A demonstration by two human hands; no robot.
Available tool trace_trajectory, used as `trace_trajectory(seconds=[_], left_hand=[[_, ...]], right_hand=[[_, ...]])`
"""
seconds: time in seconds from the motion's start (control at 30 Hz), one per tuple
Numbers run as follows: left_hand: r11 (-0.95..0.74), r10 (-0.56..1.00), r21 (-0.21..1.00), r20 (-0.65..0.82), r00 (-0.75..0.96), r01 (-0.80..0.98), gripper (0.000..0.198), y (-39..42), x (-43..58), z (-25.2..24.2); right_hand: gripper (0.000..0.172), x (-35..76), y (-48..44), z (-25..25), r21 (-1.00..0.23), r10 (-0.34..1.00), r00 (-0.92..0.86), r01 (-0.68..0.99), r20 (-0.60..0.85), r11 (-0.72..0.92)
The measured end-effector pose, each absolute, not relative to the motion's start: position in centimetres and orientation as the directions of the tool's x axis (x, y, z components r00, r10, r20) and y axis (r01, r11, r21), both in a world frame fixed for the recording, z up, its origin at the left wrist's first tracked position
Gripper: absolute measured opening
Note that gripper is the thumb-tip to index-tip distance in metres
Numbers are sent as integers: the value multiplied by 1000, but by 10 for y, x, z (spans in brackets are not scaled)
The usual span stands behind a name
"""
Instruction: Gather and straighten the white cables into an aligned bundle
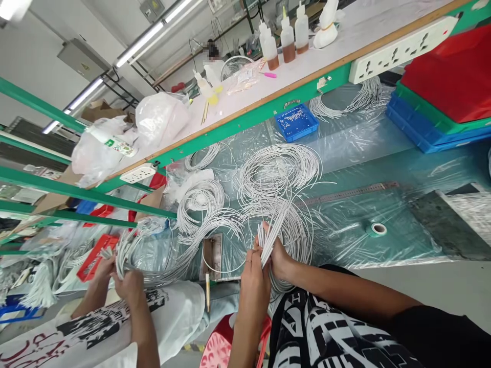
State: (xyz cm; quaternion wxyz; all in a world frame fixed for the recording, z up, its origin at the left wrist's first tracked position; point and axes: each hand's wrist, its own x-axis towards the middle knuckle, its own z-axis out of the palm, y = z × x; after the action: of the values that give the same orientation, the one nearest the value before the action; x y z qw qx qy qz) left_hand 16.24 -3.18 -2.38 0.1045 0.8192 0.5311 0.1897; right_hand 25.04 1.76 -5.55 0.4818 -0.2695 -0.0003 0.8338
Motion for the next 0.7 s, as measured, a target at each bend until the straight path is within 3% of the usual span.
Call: trace_trajectory(seconds=[0.17,0.37,0.47,0.6,0.7], left_hand=[[-350,936,504,159,314,790,16,-31,162,-10],[-59,998,728,31,53,683,19,-15,160,9],[49,997,766,5,-81,641,21,-8,160,15],[21,995,773,47,-89,634,20,-4,161,19],[27,996,796,32,-86,605,19,-4,159,20]], right_hand=[[58,251,15,-63,-252,782,-431,-779,-450,-575],[58,248,5,-62,-265,752,-573,-708,-324,-654],[59,246,-1,-61,-275,736,-633,-683,-242,-677],[60,247,-8,-62,-308,745,-640,-681,-189,-664],[52,250,-12,-63,-402,753,-641,-656,-150,-639]])
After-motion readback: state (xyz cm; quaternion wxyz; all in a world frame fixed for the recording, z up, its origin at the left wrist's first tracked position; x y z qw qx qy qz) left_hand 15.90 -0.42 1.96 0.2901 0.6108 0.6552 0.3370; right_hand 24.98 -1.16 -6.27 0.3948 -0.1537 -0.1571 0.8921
